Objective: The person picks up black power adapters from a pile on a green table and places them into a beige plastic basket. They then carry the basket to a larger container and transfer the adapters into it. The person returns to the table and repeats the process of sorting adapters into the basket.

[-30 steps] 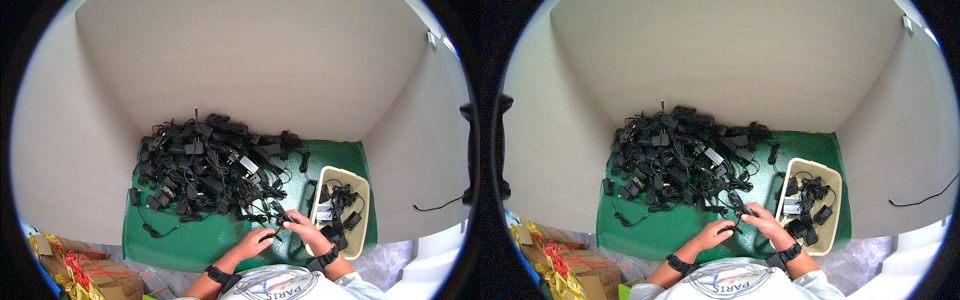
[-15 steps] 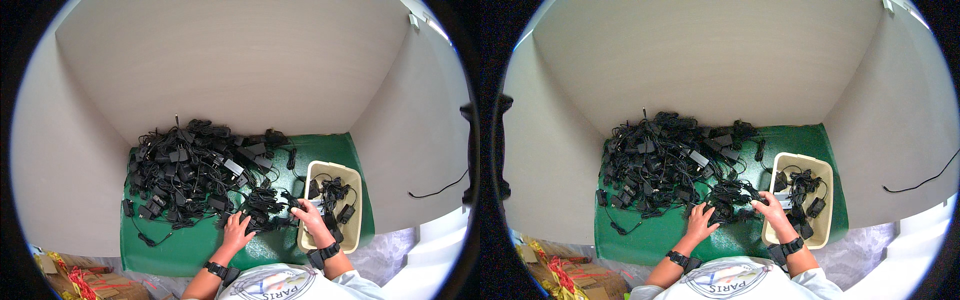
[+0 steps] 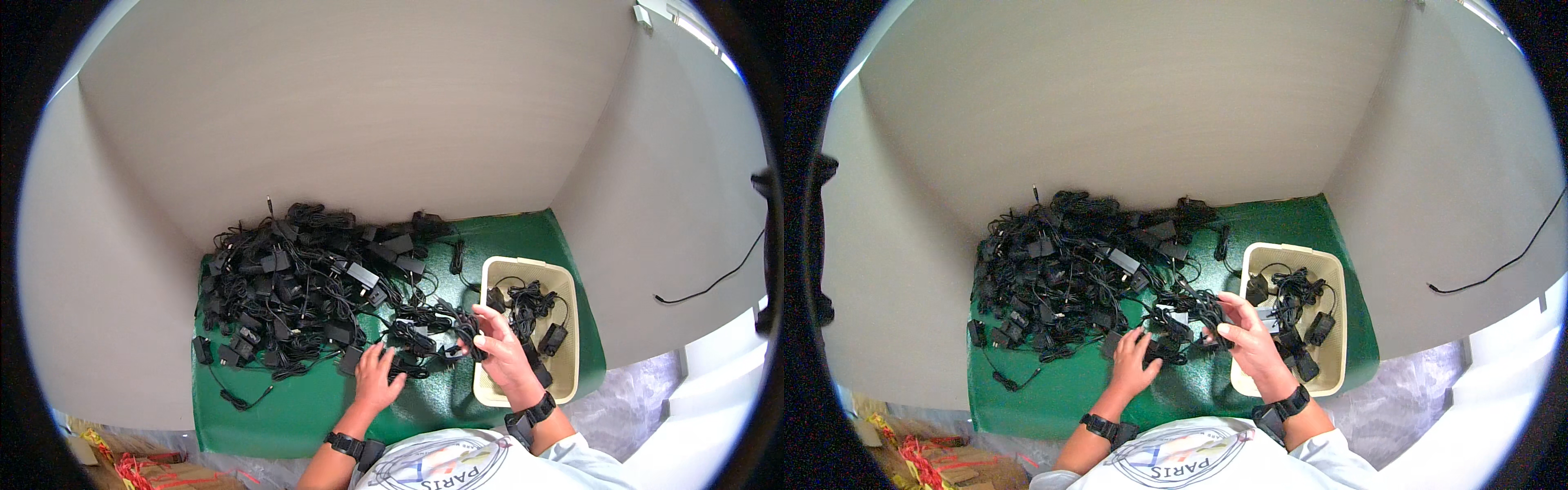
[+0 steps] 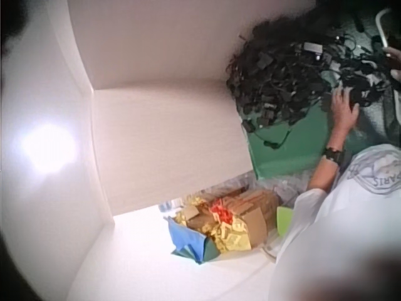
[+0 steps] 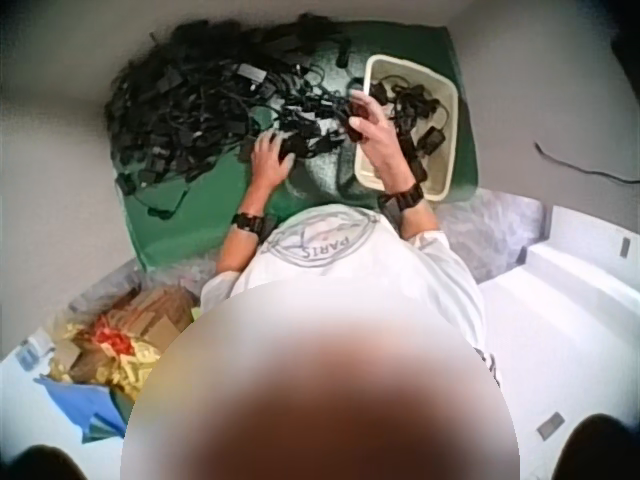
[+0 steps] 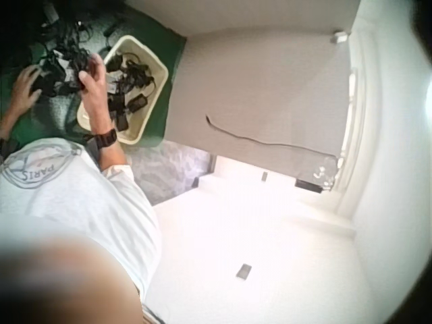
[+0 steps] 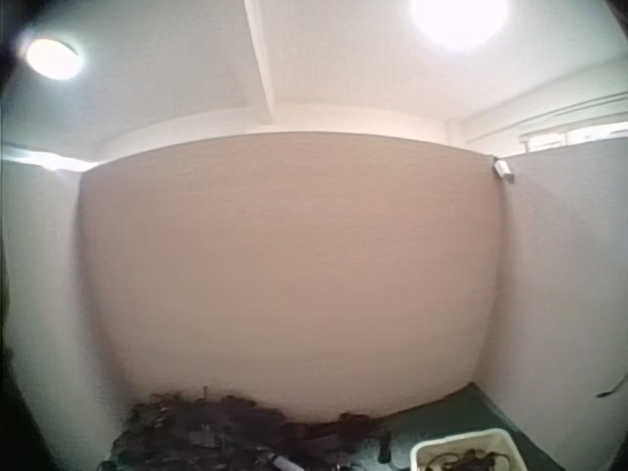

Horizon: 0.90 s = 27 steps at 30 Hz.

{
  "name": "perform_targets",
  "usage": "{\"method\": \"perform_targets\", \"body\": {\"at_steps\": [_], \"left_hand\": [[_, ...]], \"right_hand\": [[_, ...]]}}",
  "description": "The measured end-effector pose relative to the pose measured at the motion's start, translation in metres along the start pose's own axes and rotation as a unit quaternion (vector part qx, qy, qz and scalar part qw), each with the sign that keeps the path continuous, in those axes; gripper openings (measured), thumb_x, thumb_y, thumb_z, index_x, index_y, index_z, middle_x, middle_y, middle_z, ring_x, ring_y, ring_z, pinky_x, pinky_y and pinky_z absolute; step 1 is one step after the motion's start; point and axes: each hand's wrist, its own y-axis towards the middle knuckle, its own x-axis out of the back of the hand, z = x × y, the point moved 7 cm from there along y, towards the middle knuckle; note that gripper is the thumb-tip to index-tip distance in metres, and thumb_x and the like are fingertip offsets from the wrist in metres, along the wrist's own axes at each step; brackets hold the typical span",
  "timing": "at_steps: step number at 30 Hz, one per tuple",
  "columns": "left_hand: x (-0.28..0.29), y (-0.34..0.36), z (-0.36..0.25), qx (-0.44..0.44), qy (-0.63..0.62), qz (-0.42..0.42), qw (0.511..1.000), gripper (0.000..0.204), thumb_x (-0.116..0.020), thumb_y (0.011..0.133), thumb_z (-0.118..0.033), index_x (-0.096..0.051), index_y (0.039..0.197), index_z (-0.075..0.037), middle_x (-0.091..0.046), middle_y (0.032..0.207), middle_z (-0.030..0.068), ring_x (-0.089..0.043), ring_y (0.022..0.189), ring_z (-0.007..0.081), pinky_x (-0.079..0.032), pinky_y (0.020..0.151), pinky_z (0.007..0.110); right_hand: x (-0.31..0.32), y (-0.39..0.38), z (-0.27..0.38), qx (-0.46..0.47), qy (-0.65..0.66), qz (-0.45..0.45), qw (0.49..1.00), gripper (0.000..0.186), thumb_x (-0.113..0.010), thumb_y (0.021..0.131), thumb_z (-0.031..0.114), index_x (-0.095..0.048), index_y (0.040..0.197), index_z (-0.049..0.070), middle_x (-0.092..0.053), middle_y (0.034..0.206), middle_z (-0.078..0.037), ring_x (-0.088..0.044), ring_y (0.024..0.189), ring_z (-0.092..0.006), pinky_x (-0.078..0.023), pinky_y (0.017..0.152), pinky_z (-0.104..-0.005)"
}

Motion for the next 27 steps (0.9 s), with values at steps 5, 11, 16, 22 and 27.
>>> {"method": "perform_targets", "body": {"at_steps": [5, 11, 16, 22, 27], "left_hand": [[-0.013, 0.012, -0.053, -0.092, -0.217, 0.069, 0.969, 0.057, -0.067, 0.078, -0.026, -0.046, 0.127, -0.005, -0.055, 0.115, 0.0171, -0.051, 0.110, 0.0325, -0.038, 0.094, 0.043], [-0.023, 0.016, -0.033, -0.108, -0.083, 0.020, 0.991, 0.029, -0.061, 0.079, -0.021, -0.059, 0.103, -0.004, -0.062, 0.085, 0.0123, -0.059, 0.081, 0.0302, -0.044, 0.075, 0.043], [-0.041, 0.007, -0.008, -0.072, 0.010, 0.038, 0.997, 0.014, -0.057, 0.080, -0.019, -0.064, 0.080, -0.007, -0.062, 0.077, 0.0096, -0.059, 0.079, 0.0291, -0.042, 0.071, 0.045], [-0.040, 0.003, -0.004, -0.075, -0.051, -0.014, 0.996, 0.011, -0.056, 0.078, -0.015, -0.065, 0.081, -0.009, -0.062, 0.079, 0.0071, -0.058, 0.080, 0.0270, -0.041, 0.073, 0.042], [-0.040, 0.002, 0.001, -0.058, -0.075, -0.024, 0.995, 0.010, -0.056, 0.077, -0.014, -0.065, 0.080, -0.010, -0.062, 0.080, 0.0072, -0.057, 0.081, 0.0286, -0.040, 0.074, 0.042]], "right_hand": [[-0.037, -0.004, 0.007, 0.008, 0.032, 0.053, 0.998, 0.053, -0.067, 0.077, 0.010, -0.044, 0.125, 0.006, -0.054, 0.111, -0.010, -0.060, 0.090, -0.0223, -0.050, 0.075, -0.0322], [-0.035, -0.013, 0.065, 0.096, 0.093, 0.049, 0.990, 0.050, -0.066, 0.078, 0.010, -0.046, 0.124, 0.008, -0.054, 0.110, -0.012, -0.059, 0.086, -0.0237, -0.051, 0.071, -0.0333], [-0.014, -0.028, 0.113, 0.207, 0.113, 0.020, 0.972, 0.049, -0.065, 0.080, 0.011, -0.046, 0.125, 0.008, -0.053, 0.111, -0.012, -0.058, 0.083, -0.0242, -0.052, 0.064, -0.0293], [0.015, -0.046, 0.139, 0.237, 0.082, -0.003, 0.968, 0.050, -0.064, 0.080, 0.011, -0.046, 0.126, 0.007, -0.054, 0.111, -0.010, -0.058, 0.083, -0.0231, -0.051, 0.065, -0.0274], [0.058, -0.066, 0.168, 0.308, 0.029, -0.069, 0.948, 0.044, -0.059, 0.083, 0.007, -0.045, 0.125, 0.006, -0.057, 0.104, -0.011, -0.060, 0.084, -0.0208, -0.052, 0.066, -0.0259]]}}
